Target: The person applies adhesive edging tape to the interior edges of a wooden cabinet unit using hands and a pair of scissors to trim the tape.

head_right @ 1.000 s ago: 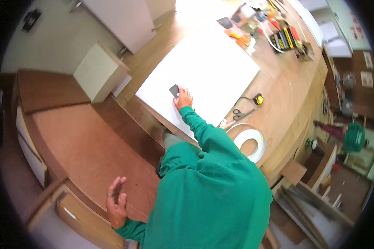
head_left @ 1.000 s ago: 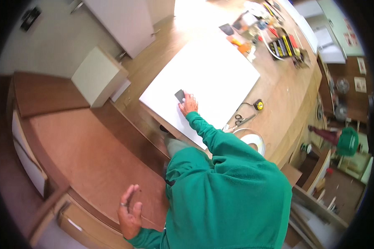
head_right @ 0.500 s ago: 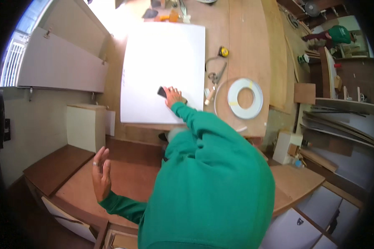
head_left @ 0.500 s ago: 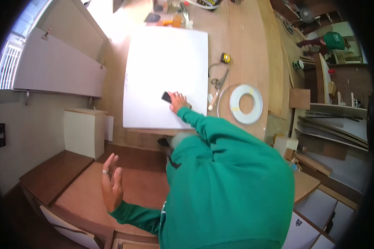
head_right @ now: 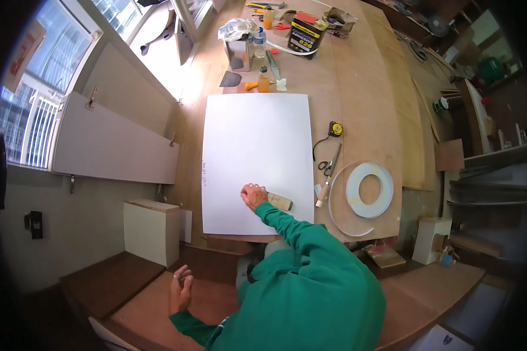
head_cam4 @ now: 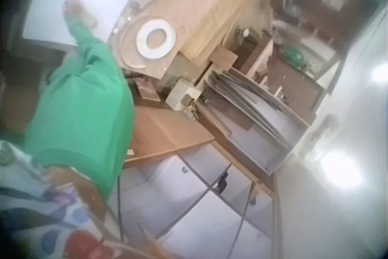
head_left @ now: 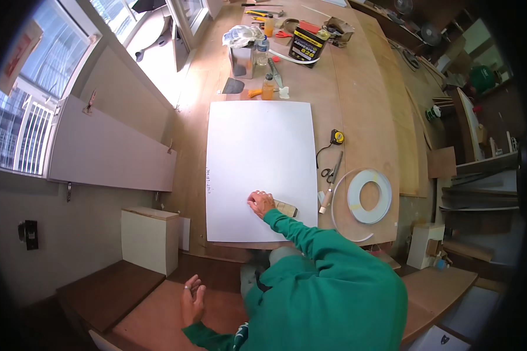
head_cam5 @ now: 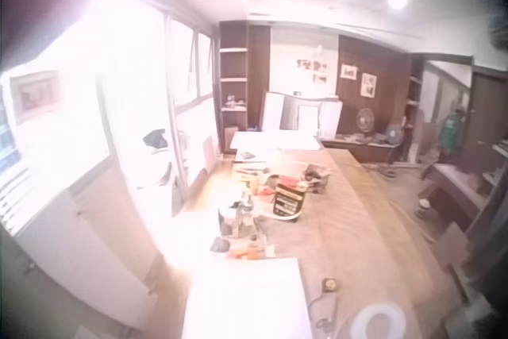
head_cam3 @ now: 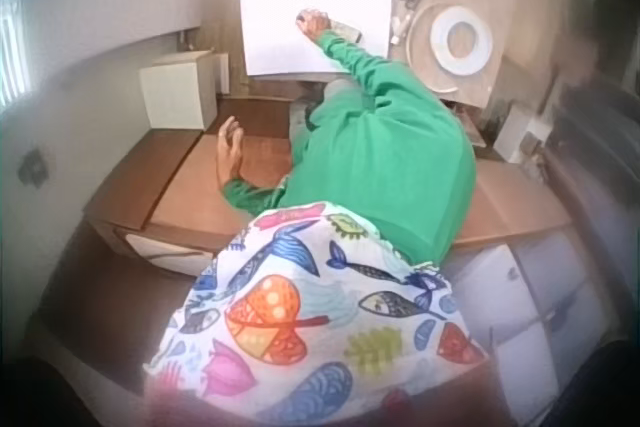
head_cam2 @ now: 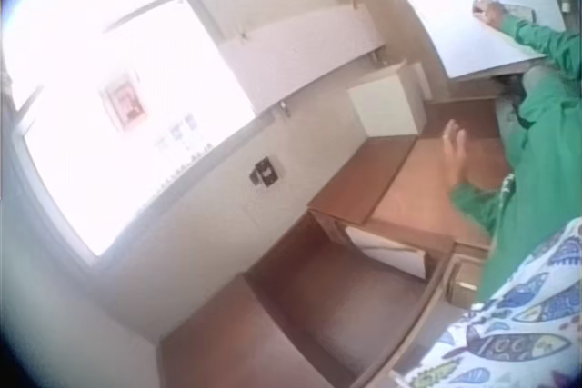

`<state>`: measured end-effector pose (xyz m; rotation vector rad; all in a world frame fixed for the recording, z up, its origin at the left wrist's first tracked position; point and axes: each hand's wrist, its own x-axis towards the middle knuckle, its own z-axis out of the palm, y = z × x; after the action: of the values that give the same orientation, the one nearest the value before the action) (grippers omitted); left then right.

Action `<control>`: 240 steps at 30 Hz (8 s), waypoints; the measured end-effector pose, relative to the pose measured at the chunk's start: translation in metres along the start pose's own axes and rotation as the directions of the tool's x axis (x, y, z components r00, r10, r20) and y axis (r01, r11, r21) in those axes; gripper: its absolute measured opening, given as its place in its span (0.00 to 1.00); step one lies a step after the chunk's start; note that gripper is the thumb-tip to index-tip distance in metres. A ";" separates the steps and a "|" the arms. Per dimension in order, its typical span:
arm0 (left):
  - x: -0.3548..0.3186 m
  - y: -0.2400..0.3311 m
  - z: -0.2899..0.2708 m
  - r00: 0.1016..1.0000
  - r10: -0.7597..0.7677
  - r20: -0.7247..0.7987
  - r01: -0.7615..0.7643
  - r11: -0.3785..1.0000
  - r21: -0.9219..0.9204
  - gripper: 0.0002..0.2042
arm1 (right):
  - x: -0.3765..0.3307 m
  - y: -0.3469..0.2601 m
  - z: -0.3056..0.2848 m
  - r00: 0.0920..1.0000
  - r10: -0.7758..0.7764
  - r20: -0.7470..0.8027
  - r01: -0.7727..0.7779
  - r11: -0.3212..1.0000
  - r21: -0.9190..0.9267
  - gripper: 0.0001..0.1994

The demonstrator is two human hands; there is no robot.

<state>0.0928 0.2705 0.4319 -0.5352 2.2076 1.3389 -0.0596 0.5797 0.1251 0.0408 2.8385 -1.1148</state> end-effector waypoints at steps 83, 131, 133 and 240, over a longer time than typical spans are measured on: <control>0.687 0.395 -0.102 0.768 0.163 0.619 -0.611 0.477 0.632 0.17 | 0.530 0.296 -0.365 0.036 0.806 -0.591 0.240 0.567 0.788 0.14; 0.547 0.383 -0.078 -0.461 0.042 0.887 -0.490 0.821 -0.294 0.22 | 0.296 -0.373 -0.133 0.355 0.623 -0.697 0.382 0.585 0.716 0.09; 0.522 0.362 -0.072 -0.429 0.156 0.890 -0.395 0.853 -0.340 0.23 | 0.267 -0.377 -0.115 0.276 0.641 -0.716 0.348 0.628 0.696 0.09; -0.346 0.304 0.906 -0.315 0.681 0.660 -0.338 0.570 -0.749 0.13 | -0.776 0.198 -0.397 -0.339 0.849 -0.406 0.059 0.450 0.891 0.16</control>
<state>0.3887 1.2408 0.4966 1.3635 0.7906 1.5550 0.6947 1.0013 0.3538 3.1626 1.6777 -2.1174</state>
